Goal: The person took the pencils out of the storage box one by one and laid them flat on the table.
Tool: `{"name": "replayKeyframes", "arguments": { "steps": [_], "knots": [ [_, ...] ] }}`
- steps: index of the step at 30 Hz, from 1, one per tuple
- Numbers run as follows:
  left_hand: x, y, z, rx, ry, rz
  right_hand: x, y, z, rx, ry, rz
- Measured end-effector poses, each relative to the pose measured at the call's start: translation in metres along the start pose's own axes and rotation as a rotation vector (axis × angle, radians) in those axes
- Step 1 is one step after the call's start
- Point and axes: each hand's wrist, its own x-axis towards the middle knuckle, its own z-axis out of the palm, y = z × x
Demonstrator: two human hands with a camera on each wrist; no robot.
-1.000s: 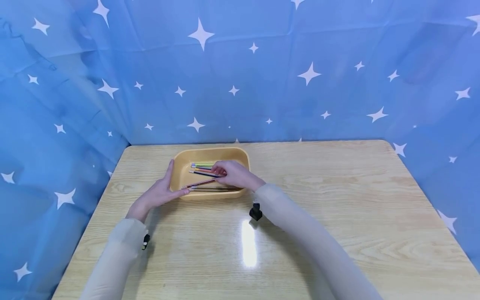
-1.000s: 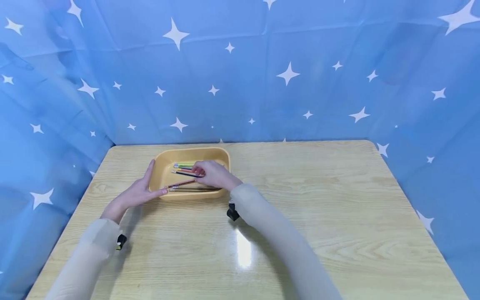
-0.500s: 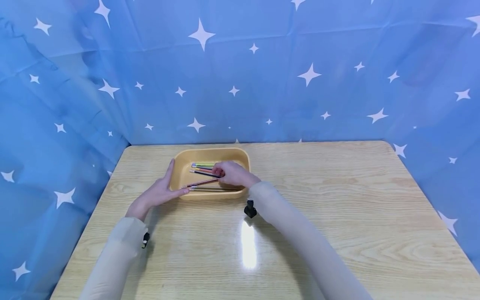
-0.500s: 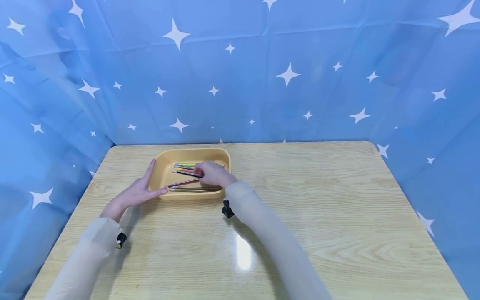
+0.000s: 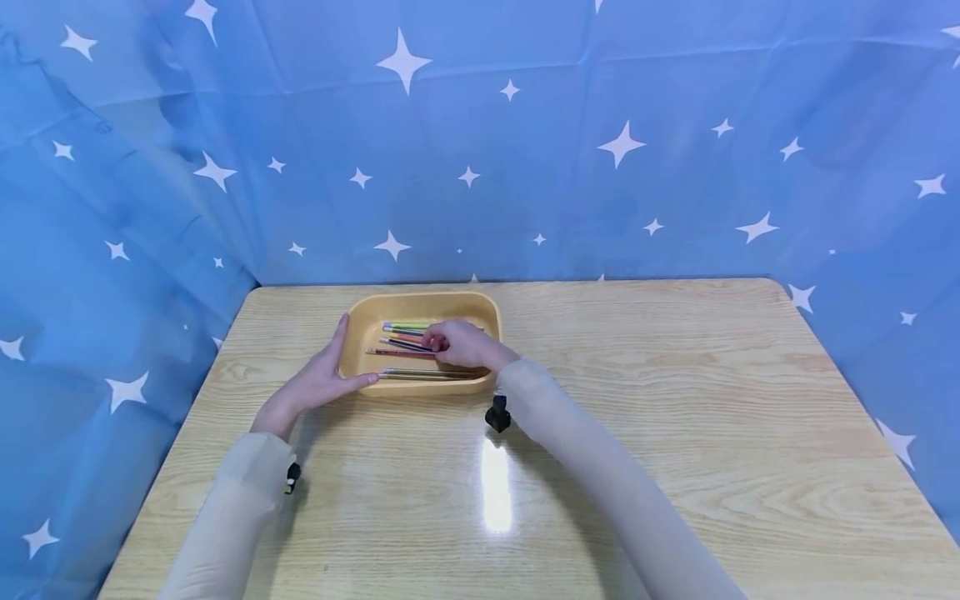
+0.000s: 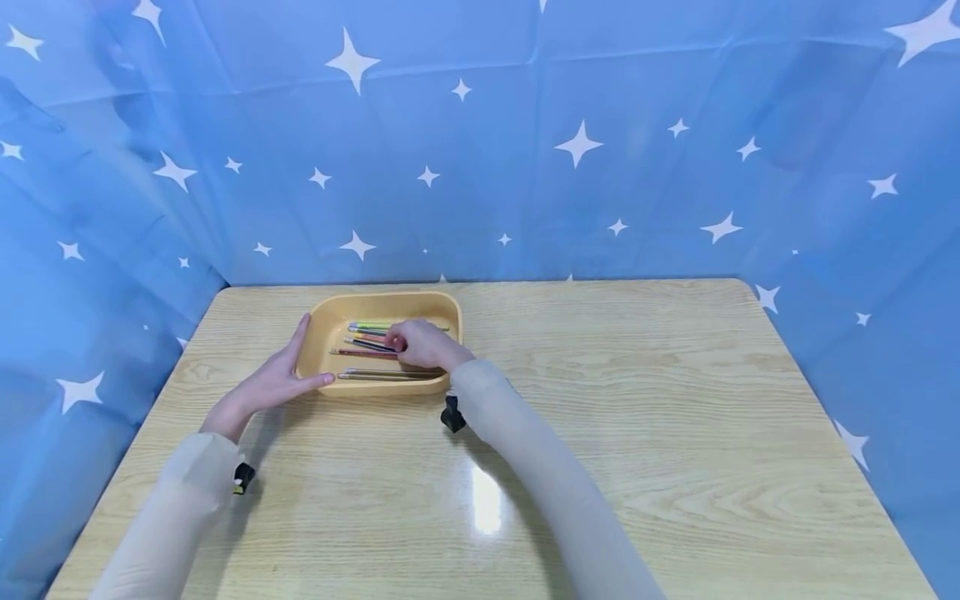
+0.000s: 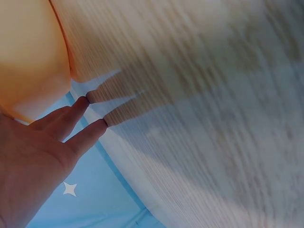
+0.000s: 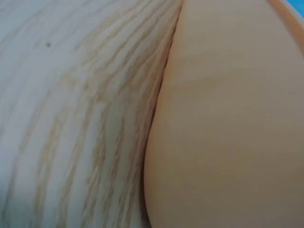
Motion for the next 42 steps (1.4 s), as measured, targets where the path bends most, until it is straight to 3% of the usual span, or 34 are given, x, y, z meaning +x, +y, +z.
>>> {"name": "replayKeyframes", "arguments": {
  "steps": [6, 20, 28, 35, 42],
  "knots": [
    [0.000, 0.002, -0.001, 0.019, -0.008, -0.020, 0.000, 0.002, -0.003, 0.053, -0.010, -0.007],
    [0.001, 0.001, -0.001, 0.052, -0.022, -0.060, -0.012, -0.002, -0.014, 0.202, 0.080, 0.029],
    [0.000, 0.004, -0.001, 0.041, -0.033, -0.060, -0.022, -0.002, -0.016, 0.313, 0.086, -0.026],
    [0.000, 0.004, 0.000, 0.033, -0.036, -0.069, -0.035, -0.006, -0.025, 0.307, 0.126, -0.065],
    [-0.001, 0.006, 0.000, 0.024, -0.039, -0.085, -0.050, -0.005, -0.039, 0.346, 0.173, 0.003]
  ]
}}
